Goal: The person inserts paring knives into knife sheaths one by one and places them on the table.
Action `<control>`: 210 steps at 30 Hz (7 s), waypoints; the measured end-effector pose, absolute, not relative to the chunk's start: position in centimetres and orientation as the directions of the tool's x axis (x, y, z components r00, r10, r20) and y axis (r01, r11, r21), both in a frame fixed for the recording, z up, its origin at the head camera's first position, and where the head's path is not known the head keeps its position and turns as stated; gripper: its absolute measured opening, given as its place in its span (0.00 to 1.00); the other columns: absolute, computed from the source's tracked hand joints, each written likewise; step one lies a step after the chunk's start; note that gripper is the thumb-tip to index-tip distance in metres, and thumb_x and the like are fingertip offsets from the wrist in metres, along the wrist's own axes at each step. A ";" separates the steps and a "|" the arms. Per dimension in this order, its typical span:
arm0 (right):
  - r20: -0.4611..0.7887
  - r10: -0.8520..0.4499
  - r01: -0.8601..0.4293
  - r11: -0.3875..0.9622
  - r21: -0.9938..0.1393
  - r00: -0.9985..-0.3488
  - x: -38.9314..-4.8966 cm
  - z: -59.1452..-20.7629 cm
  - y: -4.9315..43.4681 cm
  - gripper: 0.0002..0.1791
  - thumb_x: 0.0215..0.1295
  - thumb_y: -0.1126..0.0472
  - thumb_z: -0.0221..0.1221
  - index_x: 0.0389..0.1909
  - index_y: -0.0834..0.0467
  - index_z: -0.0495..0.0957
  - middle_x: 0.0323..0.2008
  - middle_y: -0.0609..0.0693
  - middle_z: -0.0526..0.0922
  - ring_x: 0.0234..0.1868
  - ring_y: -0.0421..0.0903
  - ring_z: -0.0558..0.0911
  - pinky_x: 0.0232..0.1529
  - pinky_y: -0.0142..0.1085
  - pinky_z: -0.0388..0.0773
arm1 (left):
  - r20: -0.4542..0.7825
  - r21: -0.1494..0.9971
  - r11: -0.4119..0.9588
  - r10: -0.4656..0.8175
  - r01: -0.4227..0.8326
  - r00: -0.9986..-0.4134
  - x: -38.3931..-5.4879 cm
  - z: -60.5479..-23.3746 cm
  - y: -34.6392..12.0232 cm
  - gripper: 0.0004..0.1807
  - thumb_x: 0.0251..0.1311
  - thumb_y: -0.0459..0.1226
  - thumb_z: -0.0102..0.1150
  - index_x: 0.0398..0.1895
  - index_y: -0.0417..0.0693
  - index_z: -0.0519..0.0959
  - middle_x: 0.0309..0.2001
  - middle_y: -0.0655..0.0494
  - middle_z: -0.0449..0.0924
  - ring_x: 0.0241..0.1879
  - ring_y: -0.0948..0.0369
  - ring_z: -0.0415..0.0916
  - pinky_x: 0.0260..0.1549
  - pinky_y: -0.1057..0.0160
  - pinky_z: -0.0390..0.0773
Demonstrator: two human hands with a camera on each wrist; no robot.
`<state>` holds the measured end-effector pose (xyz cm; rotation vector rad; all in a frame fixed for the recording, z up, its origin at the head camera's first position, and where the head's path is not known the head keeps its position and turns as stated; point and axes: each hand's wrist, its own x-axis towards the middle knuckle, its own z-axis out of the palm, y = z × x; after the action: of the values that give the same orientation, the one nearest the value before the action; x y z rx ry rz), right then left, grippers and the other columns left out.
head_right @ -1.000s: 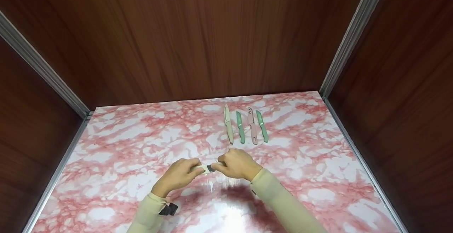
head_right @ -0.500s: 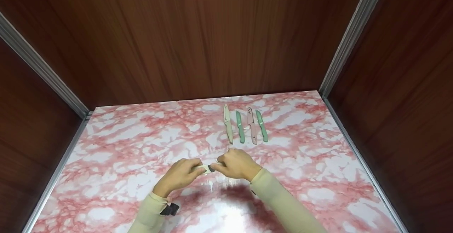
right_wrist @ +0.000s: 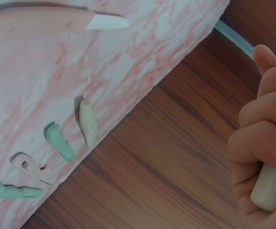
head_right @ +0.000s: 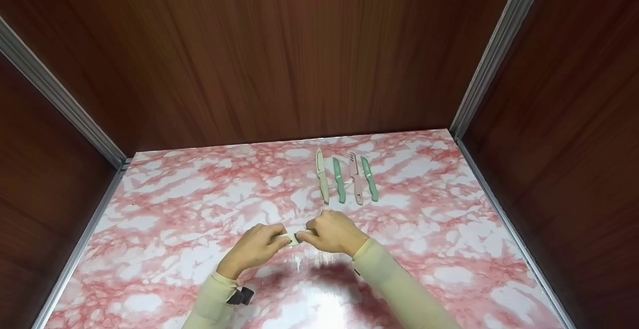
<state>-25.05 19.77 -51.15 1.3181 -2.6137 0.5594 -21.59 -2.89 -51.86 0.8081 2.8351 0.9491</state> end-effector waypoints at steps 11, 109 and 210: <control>0.320 -0.740 -0.807 0.542 -0.236 -0.591 -25.1 -51.1 19.7 0.24 0.68 0.46 0.53 0.11 0.46 0.63 0.11 0.33 0.55 0.12 0.29 0.55 0.15 0.26 0.56 | 0.135 0.545 0.686 0.496 0.482 -0.858 -21.8 -51.8 -2.5 0.12 0.65 0.48 0.54 0.28 0.53 0.74 0.20 0.66 0.67 0.18 0.68 0.62 0.20 0.67 0.64; -0.038 0.293 0.254 0.752 -0.609 -0.955 -36.6 -59.1 33.4 0.19 0.68 0.57 0.47 0.41 0.72 0.70 0.37 0.70 0.77 0.41 0.66 0.77 0.43 0.55 0.70 | -0.127 0.605 0.740 0.455 0.295 -0.881 -17.6 -58.8 -14.7 0.08 0.51 0.44 0.68 0.29 0.51 0.82 0.27 0.69 0.73 0.29 0.69 0.70 0.33 0.64 0.74; 0.149 -0.649 -0.640 0.636 -0.431 -0.746 -25.6 -57.1 22.9 0.03 0.71 0.61 0.51 0.39 0.56 0.69 0.22 0.39 0.67 0.22 0.36 0.66 0.26 0.33 0.66 | 0.084 0.700 0.594 0.483 0.397 -0.871 -21.0 -54.5 -8.1 0.12 0.71 0.42 0.45 0.29 0.49 0.71 0.19 0.67 0.60 0.18 0.70 0.56 0.22 0.70 0.62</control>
<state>-25.61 22.90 -57.15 1.1264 -2.8592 0.7407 -20.97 -8.14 -54.54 0.7487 2.7004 1.1427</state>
